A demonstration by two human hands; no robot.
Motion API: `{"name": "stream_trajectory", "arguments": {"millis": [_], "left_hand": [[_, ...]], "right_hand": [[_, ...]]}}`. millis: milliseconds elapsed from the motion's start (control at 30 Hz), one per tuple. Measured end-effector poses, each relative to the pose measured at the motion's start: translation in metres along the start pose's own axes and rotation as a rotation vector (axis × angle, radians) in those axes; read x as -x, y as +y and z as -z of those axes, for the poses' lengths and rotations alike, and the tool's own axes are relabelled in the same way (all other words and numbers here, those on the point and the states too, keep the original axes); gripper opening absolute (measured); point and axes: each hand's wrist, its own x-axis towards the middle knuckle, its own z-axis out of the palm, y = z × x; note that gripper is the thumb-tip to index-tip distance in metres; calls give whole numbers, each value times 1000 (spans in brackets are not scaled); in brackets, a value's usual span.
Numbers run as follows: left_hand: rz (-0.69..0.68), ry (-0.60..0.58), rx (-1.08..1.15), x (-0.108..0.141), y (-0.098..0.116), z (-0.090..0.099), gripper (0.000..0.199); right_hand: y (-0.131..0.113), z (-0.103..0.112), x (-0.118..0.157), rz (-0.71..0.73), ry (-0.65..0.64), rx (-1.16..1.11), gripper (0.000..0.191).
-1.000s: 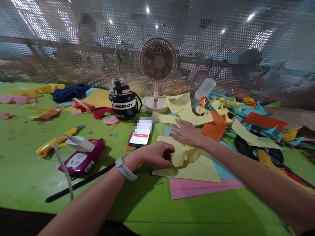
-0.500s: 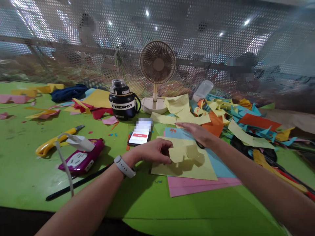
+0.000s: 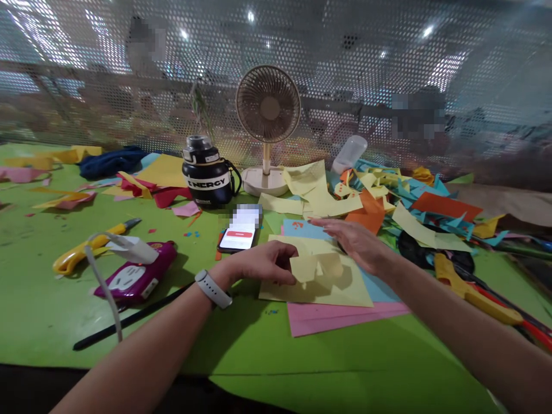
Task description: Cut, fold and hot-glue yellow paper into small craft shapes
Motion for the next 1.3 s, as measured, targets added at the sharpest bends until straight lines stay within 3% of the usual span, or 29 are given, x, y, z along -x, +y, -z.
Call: {"name": "stream_trajectory", "arguments": {"millis": [133, 367, 667, 900, 1000, 1300], "left_hand": [[2, 17, -22, -1, -2, 0, 25], [1, -11, 49, 1, 5, -1, 23], [-2, -29, 89, 2, 5, -1, 23], [-30, -5, 62, 2, 7, -1, 20], [-51, -35, 47, 1, 7, 0, 27], [-88, -52, 71, -1, 3, 0, 40]], "right_hand": [[5, 2, -8, -29, 59, -58, 37], [-9, -4, 13, -50, -24, -133, 35], [-22, -15, 30, 92, -99, 165, 37], [-21, -19, 33, 71, -188, 227, 41], [-17, -22, 35, 97, -225, 303, 43], [-5, -27, 39, 316, -182, 578, 44]]}}
